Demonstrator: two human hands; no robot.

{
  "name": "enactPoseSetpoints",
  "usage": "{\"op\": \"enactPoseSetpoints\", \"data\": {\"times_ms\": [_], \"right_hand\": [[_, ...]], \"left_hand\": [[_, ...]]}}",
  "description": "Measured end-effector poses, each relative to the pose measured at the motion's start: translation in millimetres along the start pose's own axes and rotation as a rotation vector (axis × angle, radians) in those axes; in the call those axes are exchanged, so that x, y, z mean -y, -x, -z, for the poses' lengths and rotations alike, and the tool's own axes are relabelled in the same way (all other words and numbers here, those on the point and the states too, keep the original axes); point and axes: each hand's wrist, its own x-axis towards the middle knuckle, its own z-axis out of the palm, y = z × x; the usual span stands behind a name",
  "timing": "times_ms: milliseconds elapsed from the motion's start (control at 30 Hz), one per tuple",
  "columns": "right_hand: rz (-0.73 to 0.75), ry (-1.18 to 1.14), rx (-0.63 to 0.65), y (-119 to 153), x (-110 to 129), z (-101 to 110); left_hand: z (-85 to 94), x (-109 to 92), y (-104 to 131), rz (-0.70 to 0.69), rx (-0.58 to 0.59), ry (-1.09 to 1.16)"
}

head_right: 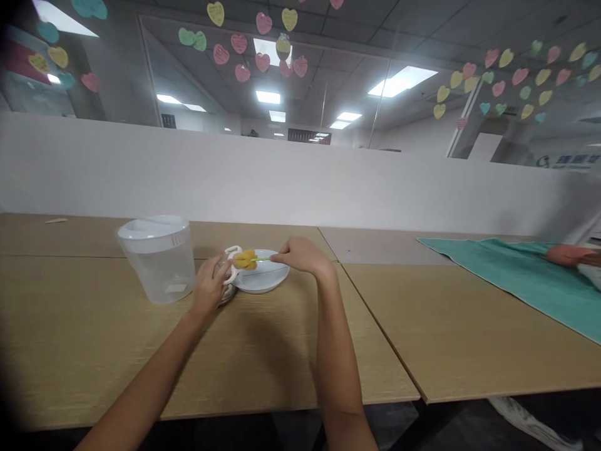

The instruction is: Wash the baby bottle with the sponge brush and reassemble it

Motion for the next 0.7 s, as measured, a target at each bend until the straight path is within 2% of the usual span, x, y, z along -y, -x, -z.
{"op": "enactPoseSetpoints", "data": {"times_ms": [100,200,300,400,467,567,700], "right_hand": [[-0.075,-0.031,-0.084,10,-16,10],[-0.209,-0.012,-0.177,11,-35,15],[-0.344,0.046,-0.221,0,-59,13],[-0.529,0.124,-0.238,-22,-84,-1],[-0.625,0.192,-0.197,-40,-96,-16],[-0.622,0.222,-0.033,-61,-105,-45],[-0.562,0.204,0.134,-74,-102,-82]], "left_hand": [[0.6,4,1,0.071,0.037,-0.019],[1.0,9,3,0.128,0.091,-0.022],[1.7,8,3,0.133,0.105,-0.033],[4.4,-2,1,0.163,0.021,0.045],[7.5,-12,0,0.202,-0.091,0.142],[11.2,-28,0,0.255,-0.223,0.199],[9.3,-46,8,0.268,-0.222,0.286]]}}
